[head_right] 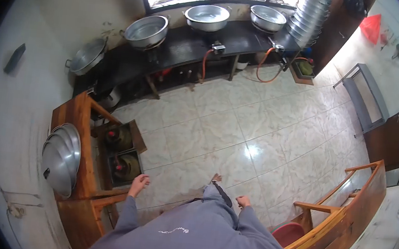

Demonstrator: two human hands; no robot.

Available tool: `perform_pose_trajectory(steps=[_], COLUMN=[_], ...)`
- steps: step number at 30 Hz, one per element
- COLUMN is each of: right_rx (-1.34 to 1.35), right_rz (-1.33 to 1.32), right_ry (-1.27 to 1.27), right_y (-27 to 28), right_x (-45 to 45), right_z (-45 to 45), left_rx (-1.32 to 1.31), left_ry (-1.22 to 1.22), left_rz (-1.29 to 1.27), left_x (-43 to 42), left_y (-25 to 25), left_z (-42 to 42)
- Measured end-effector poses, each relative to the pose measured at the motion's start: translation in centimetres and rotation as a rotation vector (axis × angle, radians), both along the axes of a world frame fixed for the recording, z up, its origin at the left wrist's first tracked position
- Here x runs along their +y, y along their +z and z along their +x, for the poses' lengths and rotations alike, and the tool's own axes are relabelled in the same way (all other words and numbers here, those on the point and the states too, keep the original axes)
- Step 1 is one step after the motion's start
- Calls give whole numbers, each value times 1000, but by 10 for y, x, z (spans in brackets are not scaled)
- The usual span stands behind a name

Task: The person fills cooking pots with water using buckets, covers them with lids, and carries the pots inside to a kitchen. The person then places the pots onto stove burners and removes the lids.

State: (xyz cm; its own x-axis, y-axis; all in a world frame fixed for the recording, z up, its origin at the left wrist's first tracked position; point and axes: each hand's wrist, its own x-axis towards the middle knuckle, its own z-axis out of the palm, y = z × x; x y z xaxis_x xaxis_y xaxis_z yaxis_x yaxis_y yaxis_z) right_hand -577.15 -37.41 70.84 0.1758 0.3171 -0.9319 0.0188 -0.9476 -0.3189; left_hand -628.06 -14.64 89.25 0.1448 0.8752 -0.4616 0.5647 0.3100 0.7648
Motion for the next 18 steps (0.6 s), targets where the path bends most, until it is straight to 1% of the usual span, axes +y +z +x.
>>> perform_pose_trajectory(steps=[2,3,5,6,8,9,11,12,14,15,17,18], right_rx=[-30,-19,-110,-112,-163,-164,-264,-268,-172,-187,-167,-122], right_rz=[-16,-30,27,19,146,139,303,290,325,307,331,228], right_ry=[29,22,-143,-155,-263,-277,-391,-408,-652,-652,-592,-567], right_y=[-4,-7,-11,-11,-9,-9,-11,-11,-7,-17,-46,-54], right_x=[3,3,13,22,45,56,76,86,103,103,104,106], right_z=[49,72,126,152,202,224,261,279,311,327,362,380], left_rx=[78,91,45,48,34,39,52,59,263,358,331,266], left_ry=[225,219,473,460,373,359,210,192,-147,-165,-124,-67], left_rz=[-126,-137,-225,-233,-457,-462,-603,-613,-659,-695,-689,-607], left_x=[25,30,37,38,43,47,56,70,104,129,186,215], left_y=[-17,-33,-70,-79,-99,-109,-126,-131,-119,-113,-176,-187], left_z=[29,39,67,88,131,153,204,231,294,333,368,396])
